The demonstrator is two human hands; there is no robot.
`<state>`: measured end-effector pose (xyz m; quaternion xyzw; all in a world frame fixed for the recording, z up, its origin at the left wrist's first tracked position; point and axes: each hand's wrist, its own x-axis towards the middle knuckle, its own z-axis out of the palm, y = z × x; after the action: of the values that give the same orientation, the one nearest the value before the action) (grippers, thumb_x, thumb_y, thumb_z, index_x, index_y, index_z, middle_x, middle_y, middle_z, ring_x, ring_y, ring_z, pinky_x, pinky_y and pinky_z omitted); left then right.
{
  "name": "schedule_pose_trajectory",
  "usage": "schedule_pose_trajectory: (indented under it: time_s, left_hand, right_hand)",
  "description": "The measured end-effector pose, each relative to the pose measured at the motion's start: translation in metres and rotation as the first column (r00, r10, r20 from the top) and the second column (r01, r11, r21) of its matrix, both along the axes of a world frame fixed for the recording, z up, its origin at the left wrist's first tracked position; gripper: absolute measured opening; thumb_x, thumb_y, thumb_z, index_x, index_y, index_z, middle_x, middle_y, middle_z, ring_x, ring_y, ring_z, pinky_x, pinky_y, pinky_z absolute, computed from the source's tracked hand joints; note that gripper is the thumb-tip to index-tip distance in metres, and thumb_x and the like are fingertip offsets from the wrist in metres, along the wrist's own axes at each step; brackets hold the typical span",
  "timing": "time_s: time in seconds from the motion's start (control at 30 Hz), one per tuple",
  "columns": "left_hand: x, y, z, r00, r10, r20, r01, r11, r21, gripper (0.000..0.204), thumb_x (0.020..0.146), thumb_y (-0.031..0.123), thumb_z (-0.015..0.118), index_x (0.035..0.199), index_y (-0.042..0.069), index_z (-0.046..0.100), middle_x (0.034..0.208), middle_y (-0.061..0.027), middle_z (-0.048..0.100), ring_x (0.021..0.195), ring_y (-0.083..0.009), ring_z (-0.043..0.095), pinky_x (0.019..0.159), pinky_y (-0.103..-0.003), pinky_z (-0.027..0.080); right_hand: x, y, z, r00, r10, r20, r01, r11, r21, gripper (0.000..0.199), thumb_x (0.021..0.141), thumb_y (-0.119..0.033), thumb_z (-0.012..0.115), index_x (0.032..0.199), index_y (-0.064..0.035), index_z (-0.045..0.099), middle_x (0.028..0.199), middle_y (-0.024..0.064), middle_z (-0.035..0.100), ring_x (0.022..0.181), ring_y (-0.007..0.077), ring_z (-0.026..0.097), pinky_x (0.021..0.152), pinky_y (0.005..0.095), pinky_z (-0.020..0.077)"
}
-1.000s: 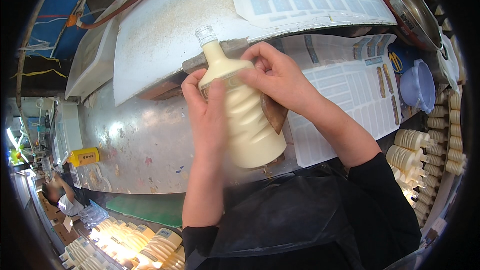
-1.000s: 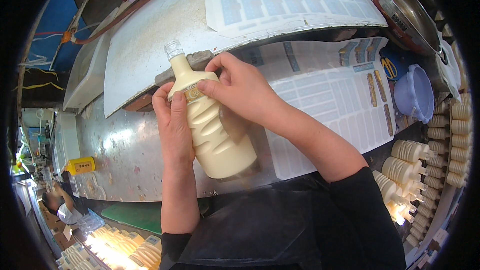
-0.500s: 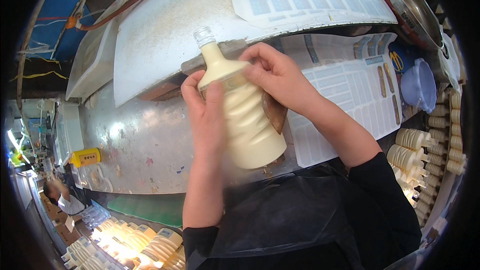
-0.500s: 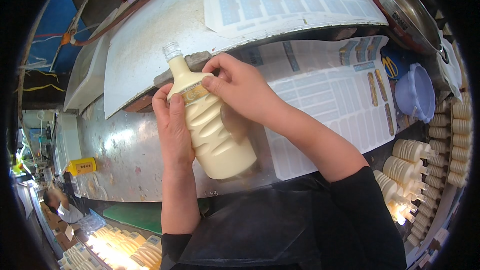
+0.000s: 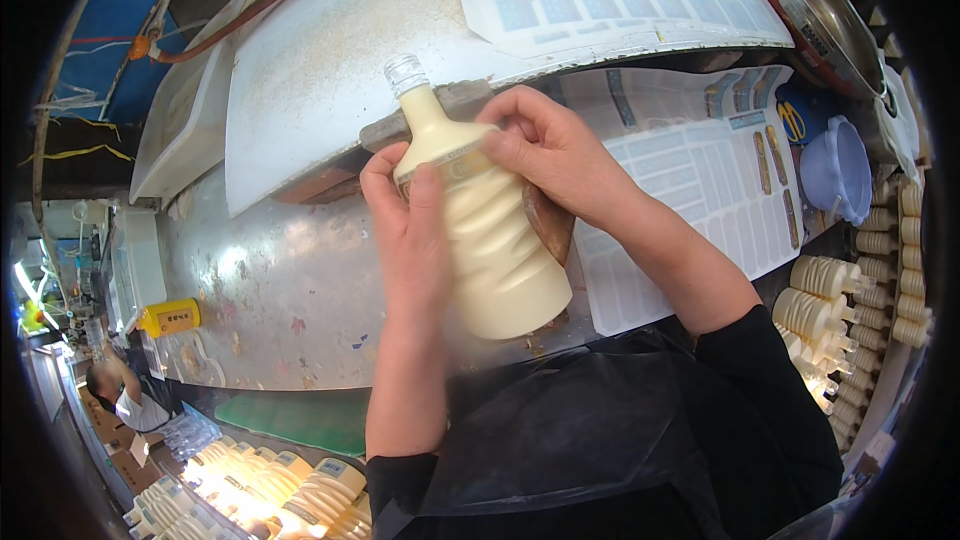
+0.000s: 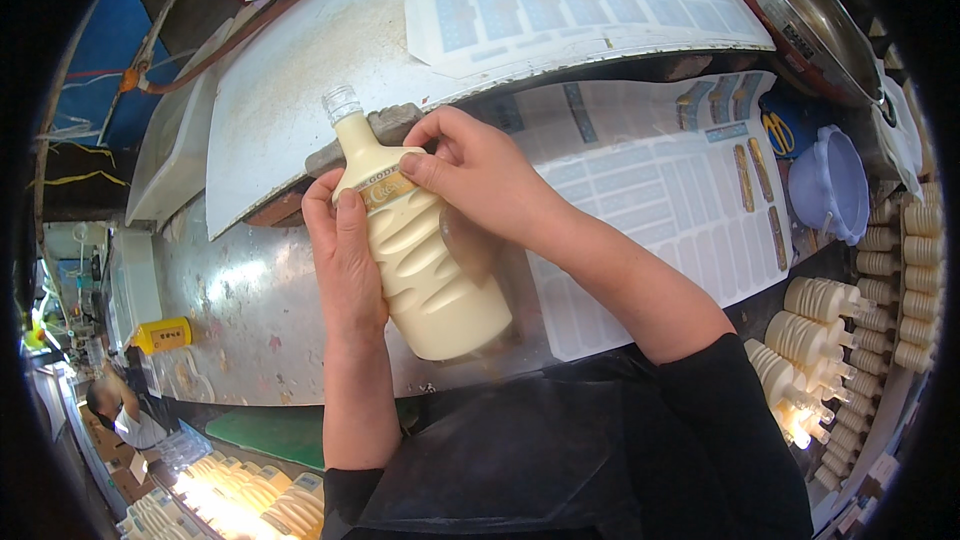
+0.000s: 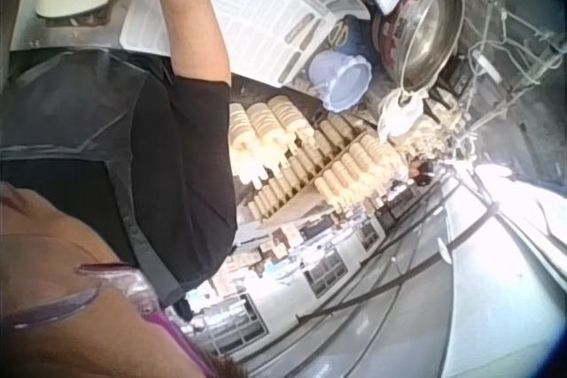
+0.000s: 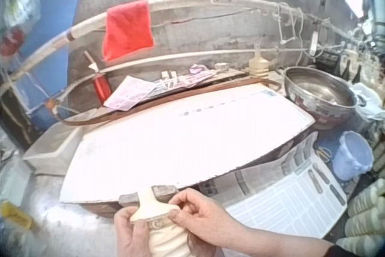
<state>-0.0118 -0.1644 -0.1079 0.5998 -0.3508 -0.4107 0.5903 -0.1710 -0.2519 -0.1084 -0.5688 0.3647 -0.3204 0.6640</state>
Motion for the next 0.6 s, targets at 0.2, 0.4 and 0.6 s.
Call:
schedule_pose_trajectory:
  time_s: [0.2,0.4,0.6]
  left_hand:
    - [-0.0006,-0.0001,-0.0001,1.000,0.004,-0.030,-0.004,1.000,-0.008,0.036,0.108,0.024,0.054,0.135,0.004,0.042,0.123,-0.0114,0.054,0.110,-0.0147,0.052,0.096,-0.030,0.046]
    - [0.0003,-0.0001,-0.0023,1.000,-0.001,-0.010,0.000,1.000,-0.014,0.033,0.111,0.026,0.050,0.135,0.006,0.042,0.121,-0.0103,0.057,0.107,-0.0141,0.057,0.092,-0.030,0.051]
    - [0.0000,0.0005,-0.0027,1.000,-0.003,-0.007,0.003,1.000,-0.016,0.033,0.111,0.025,0.049,0.136,0.006,0.042,0.121,-0.0107,0.057,0.107,-0.0140,0.057,0.091,-0.030,0.051]
  right_hand:
    - [0.0008,-0.0003,-0.0006,1.000,-0.003,-0.014,0.003,1.000,-0.004,0.020,0.102,-0.019,0.065,0.115,-0.0050,0.060,0.080,-0.0039,0.061,0.073,0.0008,0.055,0.064,0.0180,0.0438]
    - [0.0003,0.0002,-0.0006,1.000,-0.005,-0.006,0.005,1.000,-0.012,0.020,0.102,-0.019,0.065,0.115,-0.0054,0.060,0.081,-0.0040,0.062,0.074,0.0009,0.056,0.064,0.0180,0.0440]
    - [0.0002,-0.0002,-0.0031,1.000,0.001,0.006,-0.001,1.000,-0.001,0.020,0.102,-0.018,0.065,0.116,-0.0053,0.059,0.084,-0.0027,0.064,0.076,0.0014,0.057,0.067,0.0187,0.0460]
